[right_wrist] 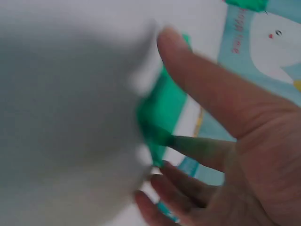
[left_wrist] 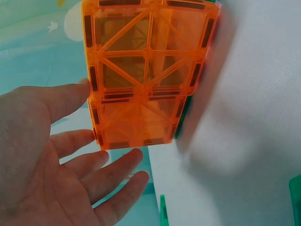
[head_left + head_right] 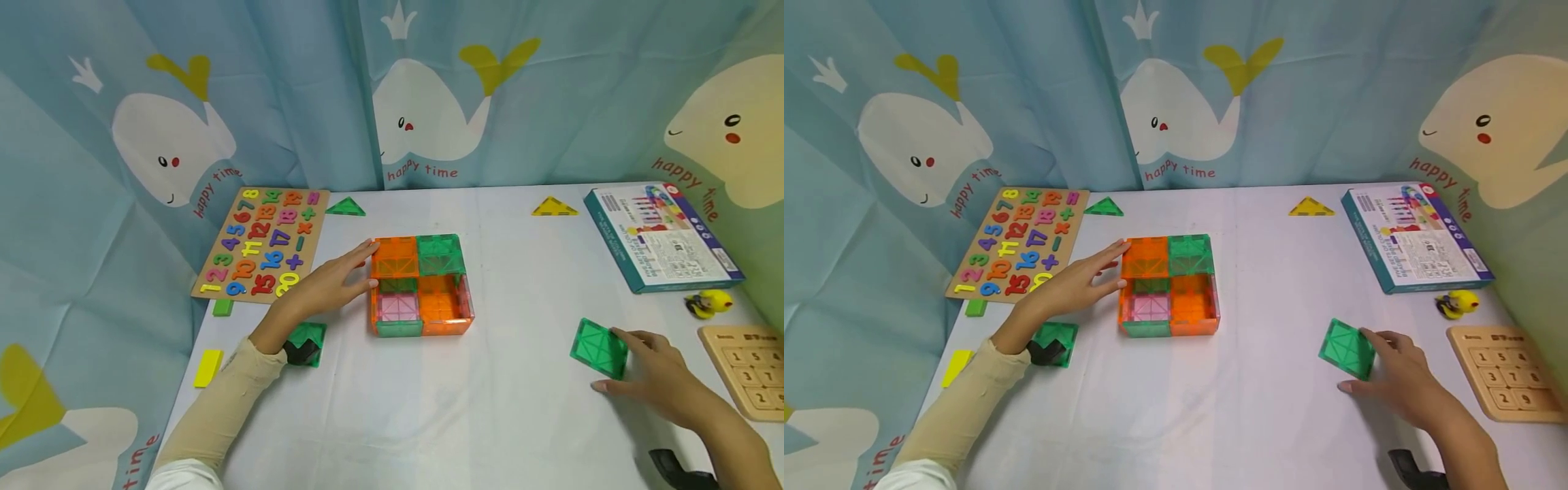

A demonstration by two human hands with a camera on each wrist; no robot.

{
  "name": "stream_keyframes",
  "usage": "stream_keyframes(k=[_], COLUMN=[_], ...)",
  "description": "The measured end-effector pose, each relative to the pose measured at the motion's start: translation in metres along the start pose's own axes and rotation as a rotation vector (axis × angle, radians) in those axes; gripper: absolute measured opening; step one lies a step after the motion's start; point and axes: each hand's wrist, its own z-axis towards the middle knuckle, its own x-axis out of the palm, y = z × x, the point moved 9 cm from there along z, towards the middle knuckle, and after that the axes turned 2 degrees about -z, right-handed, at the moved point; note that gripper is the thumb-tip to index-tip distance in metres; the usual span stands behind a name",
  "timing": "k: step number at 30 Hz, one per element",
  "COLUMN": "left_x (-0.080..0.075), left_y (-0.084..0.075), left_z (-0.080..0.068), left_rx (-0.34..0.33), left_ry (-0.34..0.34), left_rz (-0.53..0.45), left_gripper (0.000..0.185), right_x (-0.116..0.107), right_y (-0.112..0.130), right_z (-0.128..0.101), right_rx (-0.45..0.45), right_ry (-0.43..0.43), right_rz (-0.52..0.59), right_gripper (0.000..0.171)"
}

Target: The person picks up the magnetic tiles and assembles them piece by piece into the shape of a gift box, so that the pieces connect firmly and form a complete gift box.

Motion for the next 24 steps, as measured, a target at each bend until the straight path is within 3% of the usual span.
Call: stream_keyframes(k=[9,15,19,24], left_x=[-0.003,0.000,0.000,0.001], left_y=[0.002,0.003,0.002,0.002], left_z=[-0.002,-0.001,-0.001,0.000], left_rx=[0.010,0.000,-0.010,-0.019], left_ry=[0.003,0.025,0.038,0.046], left_rz=[-0.022,-0.038,-0.029,-0.025], left_gripper=[0.076,0.077,0.076,0.074], right_x=[-0.013,-0.033,-0.054,-0.076], right_y=[0.022,0.053,0.090,0.163], right_z=[0.022,0.046,0.063,0.070], right_rx=[-0.093,-0.200,-0.279,-0.396], right_ry=[-0.108,-0.177,-0.194,-0.215], right_rz=[-0.026,-0.046,-0.026,0.008], right_gripper=[0.103,0.094,0.088,0.084])
